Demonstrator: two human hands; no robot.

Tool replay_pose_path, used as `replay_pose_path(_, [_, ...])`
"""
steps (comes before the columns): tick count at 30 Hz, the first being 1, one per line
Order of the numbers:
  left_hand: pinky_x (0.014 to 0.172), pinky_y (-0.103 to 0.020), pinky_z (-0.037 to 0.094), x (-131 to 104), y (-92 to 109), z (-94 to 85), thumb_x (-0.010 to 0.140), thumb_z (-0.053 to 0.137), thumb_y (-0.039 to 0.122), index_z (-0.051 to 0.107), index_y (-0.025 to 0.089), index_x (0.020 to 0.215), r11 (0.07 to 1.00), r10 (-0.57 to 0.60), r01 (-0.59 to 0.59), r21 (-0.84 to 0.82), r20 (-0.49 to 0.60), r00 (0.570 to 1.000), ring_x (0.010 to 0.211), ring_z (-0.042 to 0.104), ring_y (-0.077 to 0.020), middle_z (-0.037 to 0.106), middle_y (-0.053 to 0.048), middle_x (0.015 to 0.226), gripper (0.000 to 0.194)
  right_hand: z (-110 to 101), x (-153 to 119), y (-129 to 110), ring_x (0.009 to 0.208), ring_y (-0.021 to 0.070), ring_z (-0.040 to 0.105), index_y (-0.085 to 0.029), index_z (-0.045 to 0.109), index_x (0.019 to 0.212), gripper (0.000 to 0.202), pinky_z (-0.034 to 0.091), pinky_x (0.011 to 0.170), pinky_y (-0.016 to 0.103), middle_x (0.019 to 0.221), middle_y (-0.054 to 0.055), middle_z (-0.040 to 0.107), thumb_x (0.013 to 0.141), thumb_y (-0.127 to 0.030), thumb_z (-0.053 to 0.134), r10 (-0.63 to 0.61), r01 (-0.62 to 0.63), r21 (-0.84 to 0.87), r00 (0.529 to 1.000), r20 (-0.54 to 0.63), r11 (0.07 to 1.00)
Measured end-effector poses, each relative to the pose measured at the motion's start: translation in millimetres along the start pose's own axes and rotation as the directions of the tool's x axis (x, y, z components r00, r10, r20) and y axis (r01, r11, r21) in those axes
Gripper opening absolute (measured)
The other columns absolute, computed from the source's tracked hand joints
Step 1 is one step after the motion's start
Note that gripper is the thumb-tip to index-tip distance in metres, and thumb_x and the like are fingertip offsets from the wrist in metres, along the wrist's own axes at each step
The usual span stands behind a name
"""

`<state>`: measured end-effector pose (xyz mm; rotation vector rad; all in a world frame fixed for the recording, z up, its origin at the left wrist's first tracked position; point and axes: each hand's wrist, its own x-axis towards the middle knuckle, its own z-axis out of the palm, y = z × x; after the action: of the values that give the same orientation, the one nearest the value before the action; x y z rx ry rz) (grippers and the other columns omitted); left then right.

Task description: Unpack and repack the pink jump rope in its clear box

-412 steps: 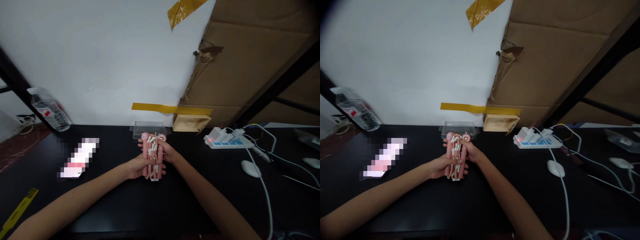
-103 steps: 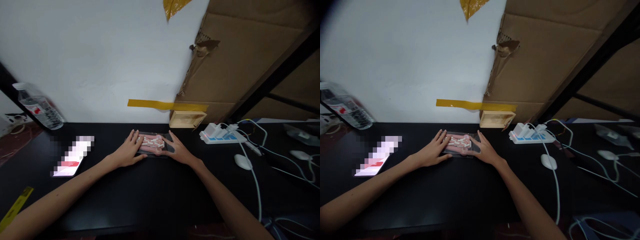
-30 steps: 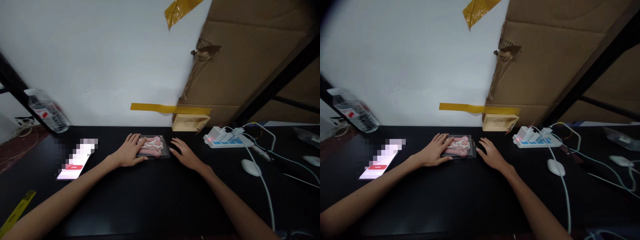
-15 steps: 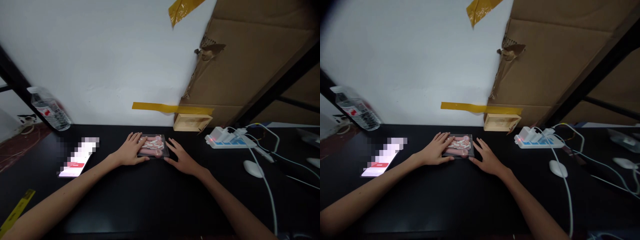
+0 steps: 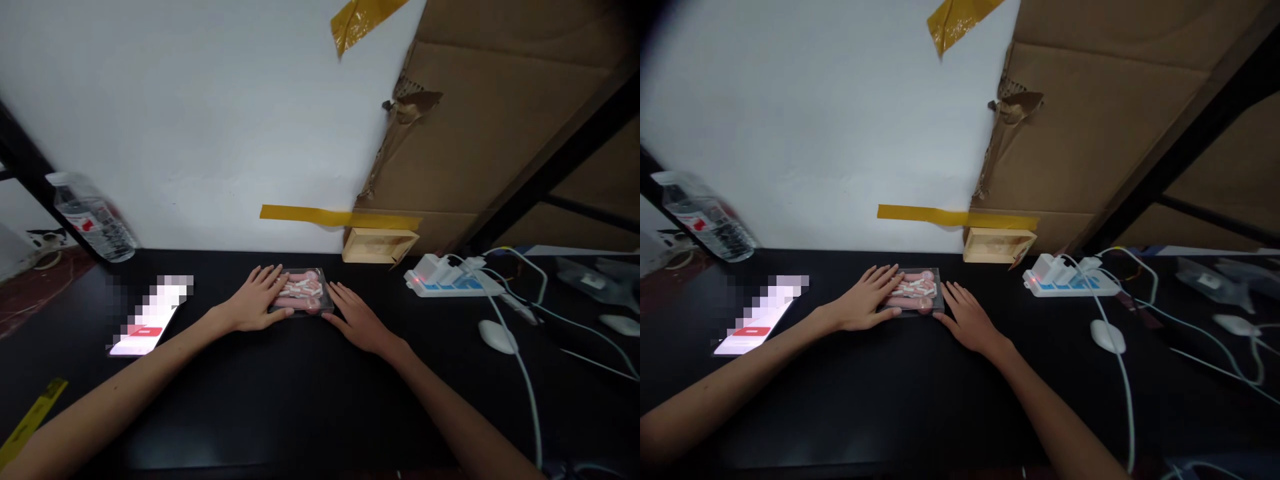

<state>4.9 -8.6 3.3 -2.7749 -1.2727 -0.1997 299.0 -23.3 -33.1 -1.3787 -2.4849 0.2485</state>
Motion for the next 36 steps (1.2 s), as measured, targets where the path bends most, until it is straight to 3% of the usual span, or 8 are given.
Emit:
replay_pose_path(4, [0.098, -0.050, 0.044, -3, 10, -24.2, 0.103, 0.028, 0.053, 0.051, 0.016, 0.141, 0.996, -0.089, 0.089, 0.004, 0.065, 0.994, 0.119, 0.057, -0.0353, 0.054, -0.017, 0.140, 0.057, 1, 4, 7, 0.137, 0.0317, 0.047, -0.011, 0.054, 0.140, 0.053, 0.037, 0.115, 0.051, 0.144, 0.017, 0.055, 0.102, -0.042, 0.034, 0.096, -0.100, -0.020, 0.984, -0.148, 0.995])
replay_pose_path(7, [0.091, -0.041, 0.049, -5, 14, -36.3, 0.104, 0.026, 0.037, 0.059, 0.016, 0.130, 0.980, -0.057, 0.073, -0.184, 0.090, 0.994, 0.105, 0.065, -0.0273, 0.064, -0.014, 0.122, 0.046, 3, 5, 12, 0.126, 0.0304, 0.057, -0.012, 0.061, 0.131, 0.048, 0.044, 0.110, 0.049, 0.132, 0.017, 0.064, 0.101, -0.038, 0.036, 0.143, -0.142, 0.021, 0.959, -0.246, 0.990])
replay_pose_path(10, [0.091, -0.036, 0.051, -2, 10, -31.1, 0.102, 0.029, 0.026, 0.061, 0.017, 0.123, 0.931, -0.035, 0.048, -0.362, 0.041, 0.999, 0.103, 0.066, -0.0229, 0.067, -0.011, 0.116, 0.040, 8, 7, 14, 0.131, 0.0295, 0.053, -0.010, 0.056, 0.136, 0.049, 0.042, 0.112, 0.049, 0.137, 0.016, 0.061, 0.100, -0.037, 0.036, 0.059, -0.052, 0.036, 0.974, -0.219, 0.998])
replay_pose_path(12, [0.096, -0.037, 0.049, 1, 4, -17.9, 0.099, 0.034, 0.023, 0.055, 0.018, 0.132, 0.917, -0.016, 0.010, -0.399, -0.010, 1.000, 0.112, 0.064, -0.0238, 0.065, -0.011, 0.126, 0.039, 13, 12, 15, 0.138, 0.0299, 0.046, -0.006, 0.049, 0.143, 0.053, 0.037, 0.116, 0.049, 0.145, 0.017, 0.054, 0.099, -0.033, 0.036, -0.015, 0.017, 0.011, 0.985, -0.173, 1.000])
replay_pose_path(15, [0.104, -0.042, 0.046, 3, -6, 8.1, 0.094, 0.043, 0.024, 0.034, 0.012, 0.149, 0.930, -0.053, 0.034, -0.367, -0.043, 0.998, 0.127, 0.055, -0.0275, 0.055, -0.017, 0.140, 0.057, 18, 24, 17, 0.142, 0.0300, 0.041, -0.006, 0.043, 0.147, 0.055, 0.034, 0.118, 0.051, 0.150, 0.018, 0.048, 0.097, -0.027, 0.036, -0.044, 0.042, -0.021, 0.991, -0.130, 0.999])
replay_pose_path(20, [0.120, -0.048, 0.024, 0, -13, 36.2, 0.095, 0.037, 0.026, 0.024, 0.003, 0.152, 0.963, -0.046, 0.045, -0.267, 0.005, 0.999, 0.149, 0.023, -0.0306, 0.030, -0.020, 0.158, 0.063, 17, 31, 19, 0.144, 0.0293, 0.038, -0.009, 0.038, 0.151, 0.057, 0.032, 0.119, 0.052, 0.152, 0.018, 0.045, 0.097, -0.027, 0.034, -0.041, 0.039, -0.030, 0.995, -0.095, 0.999])
replay_pose_path(27, [0.122, -0.046, 0.019, -2, -15, 44.7, 0.097, 0.031, 0.030, 0.022, 0.004, 0.154, 0.977, -0.044, 0.046, -0.207, 0.011, 0.999, 0.150, 0.019, -0.0268, 0.025, -0.019, 0.160, 0.063, -2, 11, 28, 0.151, 0.0276, 0.020, -0.016, 0.015, 0.159, 0.068, 0.023, 0.122, 0.052, 0.162, 0.013, 0.025, 0.102, -0.050, 0.032, -0.164, 0.166, -0.014, 0.984, 0.071, 0.986])
replay_pose_path(36, [0.121, -0.046, 0.019, -2, -17, 50.0, 0.096, 0.032, 0.029, 0.021, 0.006, 0.154, 0.983, -0.031, 0.030, -0.181, -0.004, 0.999, 0.150, 0.018, -0.0273, 0.025, -0.019, 0.160, 0.064, -10, 11, 23, 0.152, 0.0284, 0.016, -0.015, 0.012, 0.160, 0.073, 0.020, 0.123, 0.053, 0.163, 0.013, 0.020, 0.101, -0.056, 0.030, -0.140, 0.145, -0.028, 0.981, 0.132, 0.989])
